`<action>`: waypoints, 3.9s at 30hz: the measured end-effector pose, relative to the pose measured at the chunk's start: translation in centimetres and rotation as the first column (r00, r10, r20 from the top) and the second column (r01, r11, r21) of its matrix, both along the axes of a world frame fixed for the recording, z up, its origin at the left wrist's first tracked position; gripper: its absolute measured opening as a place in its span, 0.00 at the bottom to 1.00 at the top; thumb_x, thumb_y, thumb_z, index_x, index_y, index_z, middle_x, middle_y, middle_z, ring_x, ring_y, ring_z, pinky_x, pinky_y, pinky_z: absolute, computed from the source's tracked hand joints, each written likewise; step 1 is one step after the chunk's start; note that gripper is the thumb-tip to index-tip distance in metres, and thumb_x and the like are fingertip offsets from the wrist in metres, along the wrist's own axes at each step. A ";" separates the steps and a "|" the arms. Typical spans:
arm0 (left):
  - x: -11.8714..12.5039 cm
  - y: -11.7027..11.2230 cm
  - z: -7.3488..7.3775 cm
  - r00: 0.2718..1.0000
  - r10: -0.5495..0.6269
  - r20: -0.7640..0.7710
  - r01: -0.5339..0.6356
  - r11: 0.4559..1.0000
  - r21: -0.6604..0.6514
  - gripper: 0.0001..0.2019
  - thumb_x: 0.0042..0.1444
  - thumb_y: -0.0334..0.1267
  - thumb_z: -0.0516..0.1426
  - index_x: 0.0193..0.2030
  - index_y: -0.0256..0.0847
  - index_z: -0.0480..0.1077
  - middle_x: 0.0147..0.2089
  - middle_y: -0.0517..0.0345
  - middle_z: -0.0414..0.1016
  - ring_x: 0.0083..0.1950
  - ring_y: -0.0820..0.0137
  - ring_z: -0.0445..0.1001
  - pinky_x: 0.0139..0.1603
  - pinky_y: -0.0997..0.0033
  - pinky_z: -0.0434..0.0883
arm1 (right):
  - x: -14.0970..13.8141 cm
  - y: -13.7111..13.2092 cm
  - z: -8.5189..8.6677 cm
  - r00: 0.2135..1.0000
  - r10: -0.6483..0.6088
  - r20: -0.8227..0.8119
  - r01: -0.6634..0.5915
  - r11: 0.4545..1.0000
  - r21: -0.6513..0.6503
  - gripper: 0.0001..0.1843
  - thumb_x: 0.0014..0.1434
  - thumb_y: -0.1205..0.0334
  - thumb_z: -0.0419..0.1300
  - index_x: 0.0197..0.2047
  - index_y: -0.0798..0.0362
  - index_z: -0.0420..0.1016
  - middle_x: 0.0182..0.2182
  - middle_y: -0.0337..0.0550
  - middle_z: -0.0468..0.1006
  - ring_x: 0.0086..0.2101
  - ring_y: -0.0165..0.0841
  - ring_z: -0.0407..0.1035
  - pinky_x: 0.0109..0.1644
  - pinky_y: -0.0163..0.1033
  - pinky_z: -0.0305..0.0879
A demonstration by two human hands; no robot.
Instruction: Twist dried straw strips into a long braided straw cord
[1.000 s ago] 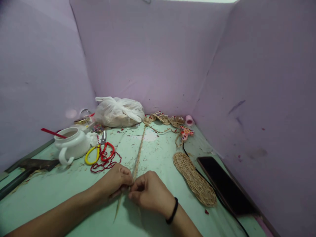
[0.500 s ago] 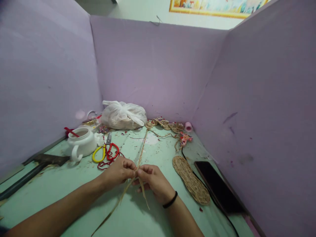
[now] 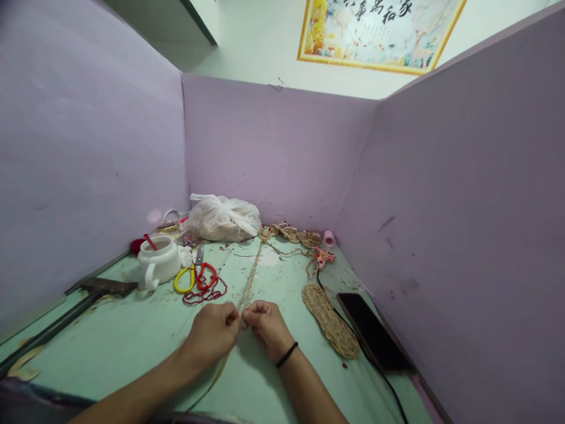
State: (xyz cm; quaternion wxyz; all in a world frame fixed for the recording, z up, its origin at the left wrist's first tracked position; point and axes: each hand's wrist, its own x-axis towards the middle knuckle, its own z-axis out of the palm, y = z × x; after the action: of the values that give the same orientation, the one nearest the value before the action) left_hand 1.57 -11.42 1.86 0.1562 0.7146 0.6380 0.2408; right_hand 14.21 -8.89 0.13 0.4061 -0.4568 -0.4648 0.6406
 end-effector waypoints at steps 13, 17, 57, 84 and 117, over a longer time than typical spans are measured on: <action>1.3 -2.2 1.2 0.911 -0.232 -0.342 0.241 0.970 -0.017 0.16 0.48 0.28 0.46 0.40 0.32 0.70 0.33 0.42 0.73 0.33 0.60 0.72 0.33 0.64 0.64 | -0.1 -0.2 -0.3 0.989 -0.020 -0.147 0.018 1.000 -0.017 0.14 0.34 0.60 0.66 0.20 0.60 0.67 0.12 0.32 0.63 0.14 0.18 0.47 0.18 0.30 0.37; -0.6 0.0 3.2 0.981 0.021 0.191 -0.021 1.000 -0.003 0.15 0.52 0.37 0.46 0.35 0.35 0.71 0.31 0.49 0.74 0.26 0.71 0.69 0.28 0.72 0.64 | 0.5 -0.1 0.1 0.973 0.034 -0.227 -0.033 0.999 0.006 0.14 0.35 0.61 0.66 0.25 0.60 0.70 0.18 0.36 0.69 0.14 0.16 0.44 0.18 0.29 0.35; -0.5 2.7 -2.0 0.631 0.102 0.769 0.248 0.913 -0.325 0.03 0.31 0.31 0.52 0.13 0.35 0.64 0.12 0.67 0.56 0.18 0.80 0.50 0.19 0.78 0.47 | 1.1 -2.8 -0.8 0.701 -0.418 0.577 -0.407 0.430 0.806 0.09 0.52 0.64 0.53 0.23 0.55 0.71 0.18 0.40 0.69 0.21 0.26 0.59 0.26 0.32 0.48; 0.1 -1.4 0.9 0.987 -0.075 -0.145 0.059 0.992 -0.111 0.13 0.48 0.38 0.47 0.23 0.37 0.70 0.24 0.53 0.70 0.27 0.69 0.67 0.26 0.73 0.55 | -0.4 -1.0 -0.4 0.989 -0.093 0.117 0.092 0.996 0.020 0.04 0.40 0.67 0.56 0.19 0.57 0.65 0.10 0.29 0.57 0.13 0.19 0.45 0.18 0.31 0.38; -2.1 5.8 1.7 0.613 -0.789 -0.032 0.744 0.563 0.360 0.13 0.52 0.33 0.48 0.39 0.38 0.72 0.38 0.45 0.72 0.39 0.69 0.70 0.39 0.73 0.67 | 3.4 -0.2 3.4 0.993 0.111 -0.029 -0.105 0.983 0.150 0.12 0.49 0.58 0.54 0.30 0.58 0.70 0.22 0.42 0.73 0.13 0.20 0.52 0.16 0.30 0.43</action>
State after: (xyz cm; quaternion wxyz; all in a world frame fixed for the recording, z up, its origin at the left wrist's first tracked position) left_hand -0.56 -5.62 3.54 0.1621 0.9182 0.2000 0.3011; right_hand 17.57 -9.06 3.57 0.4120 -0.3876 -0.5277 0.6337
